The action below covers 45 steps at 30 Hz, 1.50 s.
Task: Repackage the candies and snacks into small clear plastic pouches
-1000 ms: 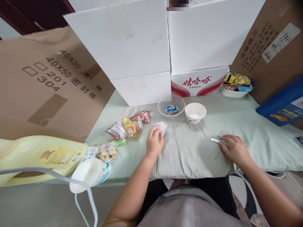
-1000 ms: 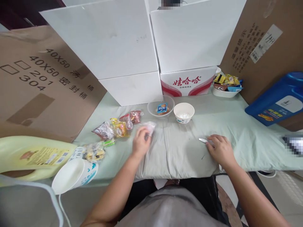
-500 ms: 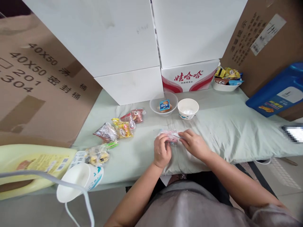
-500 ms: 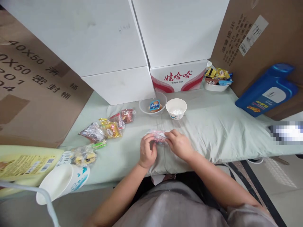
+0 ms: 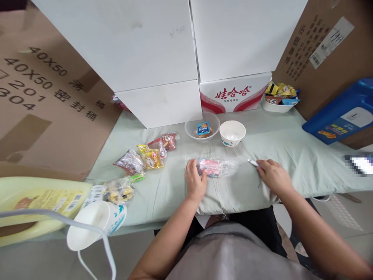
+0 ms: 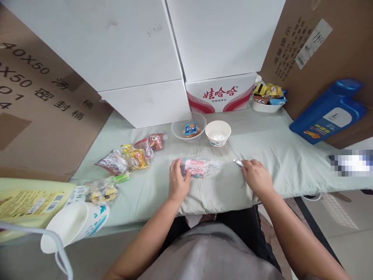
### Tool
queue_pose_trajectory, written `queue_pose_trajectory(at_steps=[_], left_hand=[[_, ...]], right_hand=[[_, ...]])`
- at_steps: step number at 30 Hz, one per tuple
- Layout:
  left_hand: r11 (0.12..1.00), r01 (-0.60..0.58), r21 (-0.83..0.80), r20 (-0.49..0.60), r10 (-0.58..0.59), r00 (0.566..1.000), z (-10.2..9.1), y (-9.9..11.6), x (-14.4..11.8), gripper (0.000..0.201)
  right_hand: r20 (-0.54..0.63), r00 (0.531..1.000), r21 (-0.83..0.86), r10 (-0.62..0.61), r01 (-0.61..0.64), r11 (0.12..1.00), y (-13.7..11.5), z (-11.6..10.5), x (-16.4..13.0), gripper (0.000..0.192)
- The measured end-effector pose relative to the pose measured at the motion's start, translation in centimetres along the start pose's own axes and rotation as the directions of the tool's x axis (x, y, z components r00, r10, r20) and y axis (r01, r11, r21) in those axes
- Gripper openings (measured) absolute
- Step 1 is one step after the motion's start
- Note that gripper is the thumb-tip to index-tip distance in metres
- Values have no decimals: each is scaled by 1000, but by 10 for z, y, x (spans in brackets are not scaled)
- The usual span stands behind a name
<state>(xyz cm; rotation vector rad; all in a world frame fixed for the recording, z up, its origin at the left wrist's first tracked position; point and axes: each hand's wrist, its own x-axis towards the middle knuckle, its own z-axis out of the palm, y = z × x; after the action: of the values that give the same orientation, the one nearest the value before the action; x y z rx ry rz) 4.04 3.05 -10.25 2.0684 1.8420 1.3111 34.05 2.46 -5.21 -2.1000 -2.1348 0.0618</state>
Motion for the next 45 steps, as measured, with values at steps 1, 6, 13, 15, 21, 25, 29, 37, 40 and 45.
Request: queue_pose_trajectory(at_steps=[1,6,13,15,21,25,29,37,40,45], left_hand=[[1000,17,-11,-23,-17,1000,0,0,0,46],[999,46,3,-60,-46,997,-13,3,2,19],[991,-131,3,-4,131,991,-56,18,4,11],[979,-199,46,176,188,966,-63,19,1,16],[942,-148,300,443,0,897,-65,8,-12,32],[974,-199,109,656,80,750,-83,17,-14,15],[967,-229,-111,521,253,815,-94,36,2,15],[962,-259,90,456,192,869,-37,14,48,21],[964,-241,111,564,138,814,-26,5,57,48],[964,-233,125,692,84,717,-32,11,55,65]], right_hand=[[-53,998,-9,24,-25,1000,8,0,-3,28],[-213,964,224,-162,210,952,0,-3,-11,28],[-185,789,435,-586,600,671,-68,-8,-5,27],[-200,756,427,-623,640,639,-82,-6,2,30],[-31,839,311,-543,524,793,-101,0,19,38],[172,854,325,-491,421,847,-93,-8,6,34],[160,813,422,-560,456,783,-87,-21,-7,28],[22,778,325,-628,588,741,-101,-5,11,24],[-48,814,336,-578,558,758,-98,20,11,18],[-207,825,391,-526,563,728,-91,44,10,11]])
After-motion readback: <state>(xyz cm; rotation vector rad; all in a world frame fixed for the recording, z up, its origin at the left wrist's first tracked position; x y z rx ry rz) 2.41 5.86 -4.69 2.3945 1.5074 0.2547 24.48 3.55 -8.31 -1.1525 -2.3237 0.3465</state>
